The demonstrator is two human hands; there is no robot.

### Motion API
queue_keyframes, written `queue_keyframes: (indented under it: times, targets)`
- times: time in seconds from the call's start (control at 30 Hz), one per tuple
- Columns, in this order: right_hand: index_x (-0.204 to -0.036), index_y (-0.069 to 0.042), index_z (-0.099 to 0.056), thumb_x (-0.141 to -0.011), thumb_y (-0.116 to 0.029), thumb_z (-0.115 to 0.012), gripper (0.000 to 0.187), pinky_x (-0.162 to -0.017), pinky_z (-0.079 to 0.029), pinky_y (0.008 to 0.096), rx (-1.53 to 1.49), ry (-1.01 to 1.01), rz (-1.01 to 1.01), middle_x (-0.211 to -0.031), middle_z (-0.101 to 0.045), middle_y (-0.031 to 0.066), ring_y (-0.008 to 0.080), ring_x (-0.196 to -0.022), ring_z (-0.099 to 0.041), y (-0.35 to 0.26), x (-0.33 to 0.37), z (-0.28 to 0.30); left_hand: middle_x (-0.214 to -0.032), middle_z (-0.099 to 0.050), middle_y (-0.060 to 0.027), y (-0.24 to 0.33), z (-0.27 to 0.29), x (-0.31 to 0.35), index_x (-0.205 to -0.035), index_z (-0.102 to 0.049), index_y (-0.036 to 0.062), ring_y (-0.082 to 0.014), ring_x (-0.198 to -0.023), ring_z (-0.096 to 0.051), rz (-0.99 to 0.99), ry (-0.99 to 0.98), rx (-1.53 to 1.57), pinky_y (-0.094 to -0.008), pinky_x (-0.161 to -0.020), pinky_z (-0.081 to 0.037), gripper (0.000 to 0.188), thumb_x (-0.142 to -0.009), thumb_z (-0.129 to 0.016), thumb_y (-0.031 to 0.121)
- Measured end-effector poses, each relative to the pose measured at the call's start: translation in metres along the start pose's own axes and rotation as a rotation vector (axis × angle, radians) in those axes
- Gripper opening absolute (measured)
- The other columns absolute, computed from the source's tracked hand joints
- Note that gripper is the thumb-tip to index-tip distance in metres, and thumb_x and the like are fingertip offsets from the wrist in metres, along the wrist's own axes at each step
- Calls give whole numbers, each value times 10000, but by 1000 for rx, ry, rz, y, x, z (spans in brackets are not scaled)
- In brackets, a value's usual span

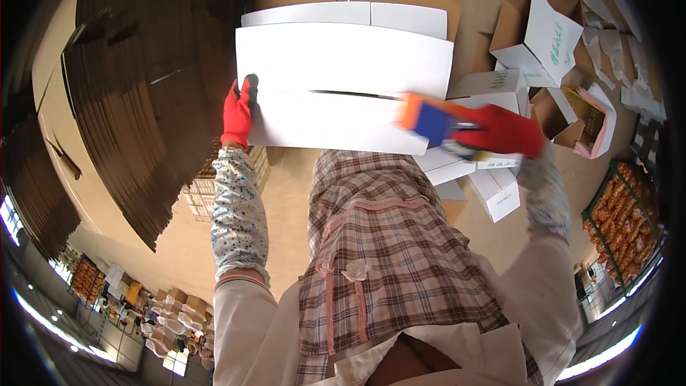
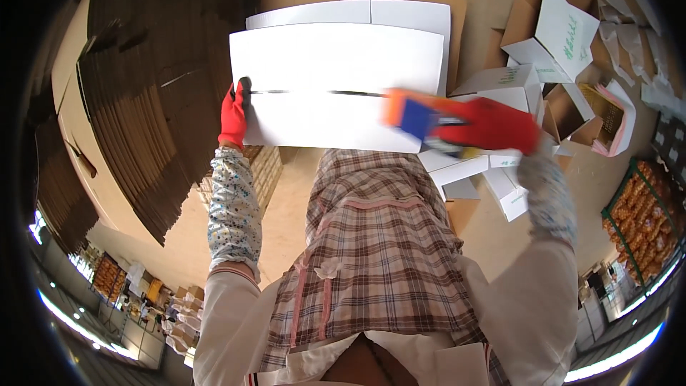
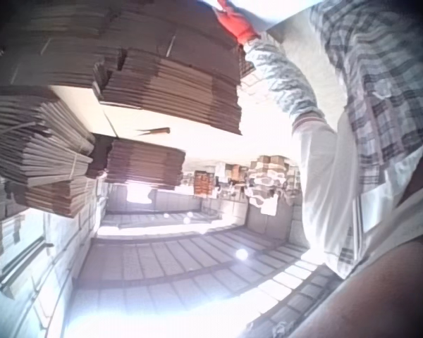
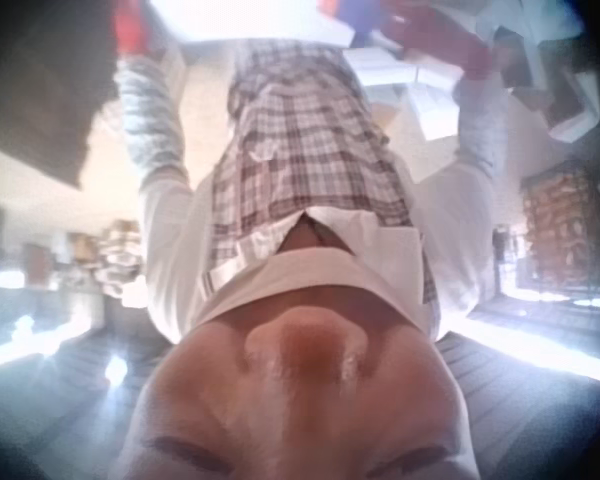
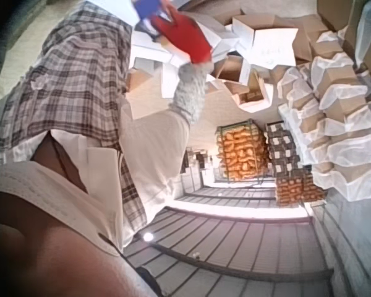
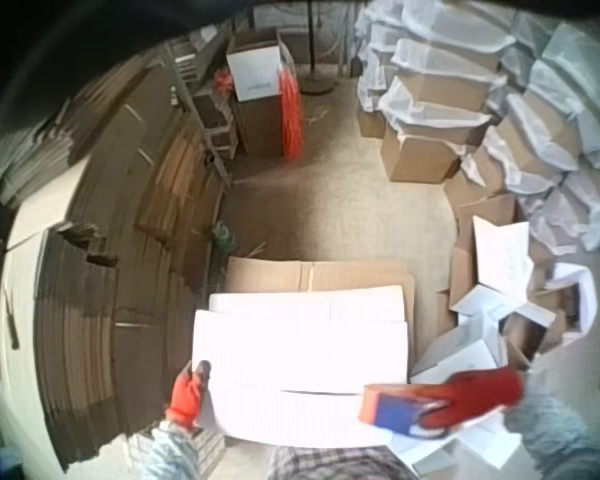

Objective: The person is repetitively unfolding cardboard boxes and sealing the bottom with a tape dispenser.

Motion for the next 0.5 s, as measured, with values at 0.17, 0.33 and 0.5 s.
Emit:
queue_keyframes:
  times: [0.17,0.33,0.5]
  targets:
    - [-1186,-43,-561,-885,-174,-536,329,-744,-493,316,-415,195,-276,-943,-649,105,200,-818,-627,156,16,-9,-1150,-581,-99,2,-2,-3,-1286,-427,-54,-158,-1008,-551,-42,-29,35,-256,-890,-423,467,-952,-509,261]
    - [-1286,-100,-475,-818,-97,-539,472,-813,-447,402,375,767,7,-1004,-561,173,335,-941,-540,145,-34,-25,-1231,-537,-104,6,5,-3,-1295,-433,-33,-173,-1089,-507,-20,-46,-96,-285,-955,-380,491,-969,-444,334]
    - [-1180,-15,-529,-885,-319,-545,424,-705,-455,346,-543,1046,-275,-861,-602,151,253,-771,-589,167,-57,-44,-1190,-567,-129,-68,-5,20,-1219,-505,-11,-213,-1098,-518,643,107,388,-338,-931,-421,532,-925,-462,430]
Point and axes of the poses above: each hand's wrist, its own x-axis away from the middle knuckle, its own z-axis out of the back of the hand, y = z × x, the point moved 10 cm from there along -x, towards the middle knuckle
